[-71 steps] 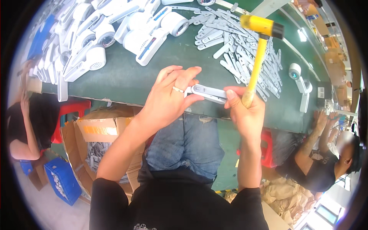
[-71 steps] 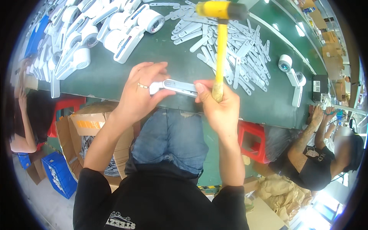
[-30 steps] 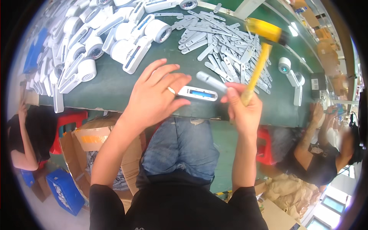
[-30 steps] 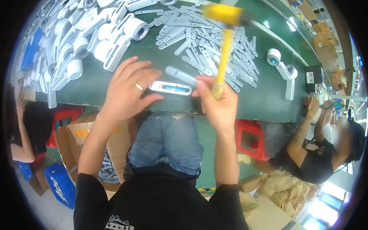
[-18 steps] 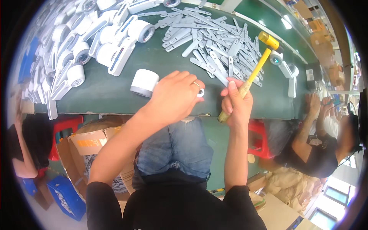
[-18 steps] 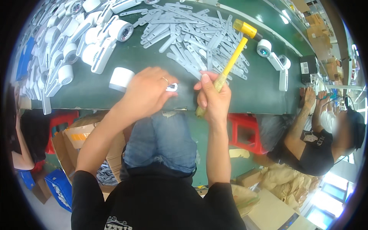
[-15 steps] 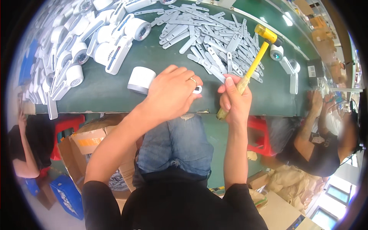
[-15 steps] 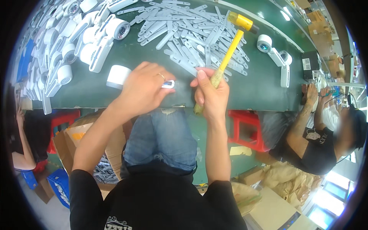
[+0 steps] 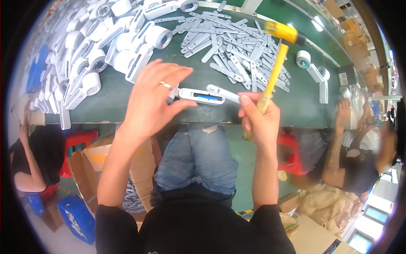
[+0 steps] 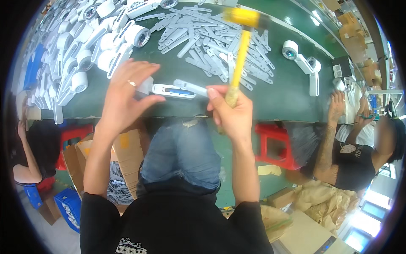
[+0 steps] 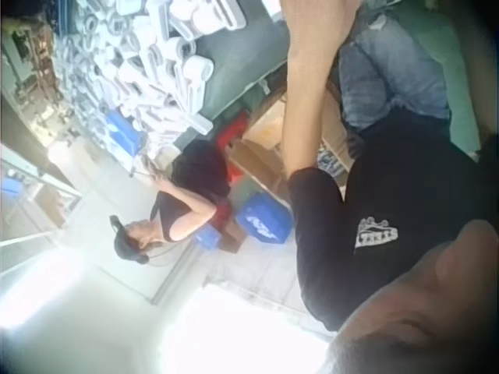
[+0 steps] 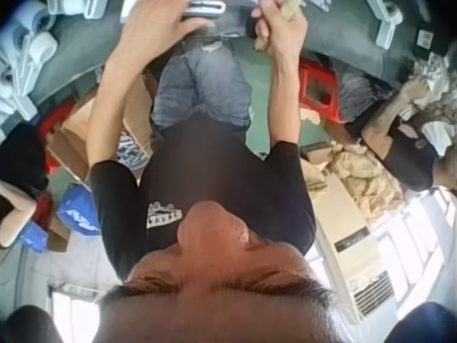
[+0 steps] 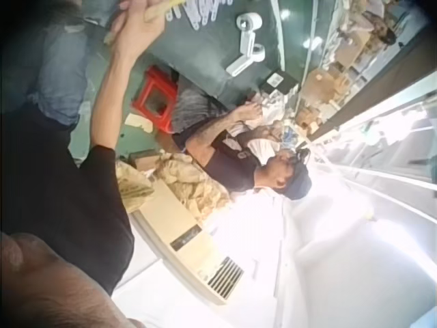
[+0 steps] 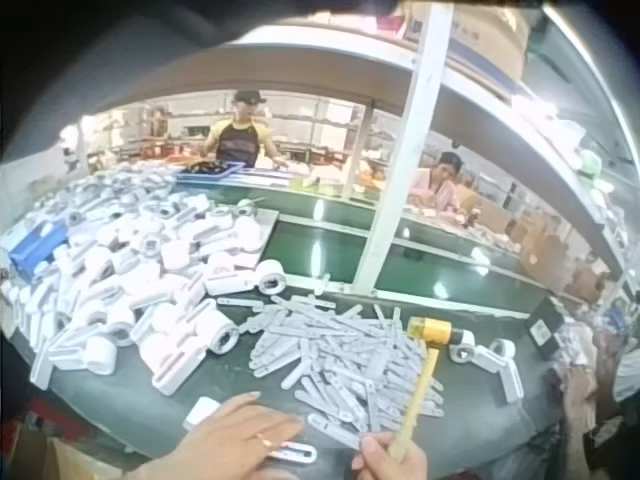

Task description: Assembling components of portable neck fans using a rubber mallet.

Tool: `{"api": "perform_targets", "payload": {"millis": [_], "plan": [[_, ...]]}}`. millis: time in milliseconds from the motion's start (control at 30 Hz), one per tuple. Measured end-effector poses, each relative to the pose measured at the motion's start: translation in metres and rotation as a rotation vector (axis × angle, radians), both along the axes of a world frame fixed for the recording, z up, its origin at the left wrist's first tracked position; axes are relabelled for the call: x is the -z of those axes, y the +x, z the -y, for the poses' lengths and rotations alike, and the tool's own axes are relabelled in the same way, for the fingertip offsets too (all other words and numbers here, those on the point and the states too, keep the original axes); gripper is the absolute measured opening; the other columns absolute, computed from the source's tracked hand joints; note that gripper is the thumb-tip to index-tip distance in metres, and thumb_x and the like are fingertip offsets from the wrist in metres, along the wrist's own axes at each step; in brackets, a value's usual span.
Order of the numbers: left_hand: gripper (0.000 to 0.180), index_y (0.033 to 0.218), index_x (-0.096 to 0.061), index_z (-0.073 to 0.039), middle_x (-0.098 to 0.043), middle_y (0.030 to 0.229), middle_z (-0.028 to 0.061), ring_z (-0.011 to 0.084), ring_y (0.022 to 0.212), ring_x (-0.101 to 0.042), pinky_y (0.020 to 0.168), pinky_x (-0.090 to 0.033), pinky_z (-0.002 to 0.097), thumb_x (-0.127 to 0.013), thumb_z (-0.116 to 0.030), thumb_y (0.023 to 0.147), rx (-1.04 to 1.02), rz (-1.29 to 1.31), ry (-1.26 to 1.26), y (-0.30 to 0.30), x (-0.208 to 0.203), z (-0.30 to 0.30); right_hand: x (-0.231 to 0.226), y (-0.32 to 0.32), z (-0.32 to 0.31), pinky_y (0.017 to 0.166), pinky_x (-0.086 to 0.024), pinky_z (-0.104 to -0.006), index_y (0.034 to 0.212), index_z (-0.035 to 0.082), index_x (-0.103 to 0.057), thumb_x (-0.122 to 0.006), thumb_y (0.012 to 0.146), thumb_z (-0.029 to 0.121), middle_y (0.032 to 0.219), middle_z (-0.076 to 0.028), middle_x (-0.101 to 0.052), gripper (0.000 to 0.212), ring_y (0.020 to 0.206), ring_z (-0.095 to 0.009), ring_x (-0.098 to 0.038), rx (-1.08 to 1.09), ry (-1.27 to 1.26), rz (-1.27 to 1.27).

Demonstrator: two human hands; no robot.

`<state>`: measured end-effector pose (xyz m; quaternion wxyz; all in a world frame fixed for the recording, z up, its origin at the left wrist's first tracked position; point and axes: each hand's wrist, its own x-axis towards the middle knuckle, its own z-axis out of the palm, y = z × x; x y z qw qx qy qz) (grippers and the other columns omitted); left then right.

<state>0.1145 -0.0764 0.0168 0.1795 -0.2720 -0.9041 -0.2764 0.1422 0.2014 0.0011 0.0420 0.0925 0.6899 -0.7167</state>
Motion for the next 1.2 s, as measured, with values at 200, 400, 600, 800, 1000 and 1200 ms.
{"api": "perform_targets", "payload": {"millis": [200, 400, 600, 800, 1000, 1200], "plan": [[0.061, 0.129, -0.071, -0.006, -0.073, 0.127, 0.0103, 0.0358, 0.126, -0.063, 0.114, -0.047, 0.0502, -0.093, -0.020, 0.074, 0.015, 0.012, 0.062, 0.004, 0.031, 0.010, -0.006, -0.014, 0.038, 0.051, -0.042, -0.0233, 0.109, 0.004, -0.080, -0.078, 0.100, 0.018, 0.072, 0.002, -0.068, 0.017, 0.057, -0.003, -0.055, -0.130, 0.229, 0.069], [0.052, 0.122, -0.074, -0.006, -0.074, 0.117, 0.0097, 0.0339, 0.120, -0.065, 0.108, -0.052, 0.0480, -0.092, -0.020, 0.075, -0.001, -0.033, 0.142, -0.001, 0.041, 0.004, -0.005, -0.020, 0.039, 0.059, -0.046, -0.0249, 0.109, 0.005, -0.081, -0.077, 0.098, 0.018, 0.072, 0.002, -0.069, 0.017, 0.065, -0.004, -0.059, -0.183, 0.466, 0.038], [0.036, 0.104, -0.077, -0.008, -0.074, 0.107, 0.0051, 0.0281, 0.110, -0.068, 0.102, -0.054, 0.0464, -0.092, -0.019, 0.074, 0.136, -0.213, 0.125, -0.012, 0.053, 0.009, -0.009, -0.022, 0.041, 0.058, -0.048, -0.0266, 0.108, 0.005, -0.082, -0.078, 0.098, 0.020, 0.070, 0.000, -0.069, 0.018, 0.064, -0.005, -0.061, -0.232, 0.553, 0.063], [0.029, 0.096, -0.074, -0.007, -0.072, 0.097, 0.0043, 0.0264, 0.098, -0.069, 0.093, -0.055, 0.0442, -0.091, -0.018, 0.075, 0.197, -0.188, 0.104, -0.017, 0.049, 0.008, -0.021, -0.027, 0.043, 0.054, -0.048, -0.0292, 0.123, 0.006, -0.077, -0.078, 0.098, 0.026, 0.068, -0.002, -0.069, 0.032, 0.058, -0.008, -0.062, -0.279, 0.588, 0.129], [0.028, 0.096, -0.073, -0.006, -0.073, 0.097, 0.0045, 0.0263, 0.097, -0.069, 0.093, -0.055, 0.0447, -0.091, -0.017, 0.076, 0.205, -0.165, 0.119, -0.019, 0.051, 0.001, 0.000, -0.036, 0.022, 0.042, -0.041, -0.0273, 0.130, 0.000, -0.072, -0.074, 0.102, 0.026, 0.070, -0.005, -0.068, 0.038, 0.045, -0.010, -0.054, -0.326, 0.000, 0.426], [0.032, 0.101, -0.072, -0.006, -0.075, 0.103, 0.0056, 0.0271, 0.103, -0.070, 0.101, -0.054, 0.0498, -0.090, -0.017, 0.078, 0.130, -0.215, 0.034, -0.012, 0.051, 0.004, 0.009, -0.027, 0.038, 0.043, -0.041, -0.0269, 0.123, 0.000, -0.074, -0.074, 0.103, 0.028, 0.064, -0.002, -0.063, 0.034, 0.045, -0.010, -0.054, -0.229, 0.086, 0.374]]}}
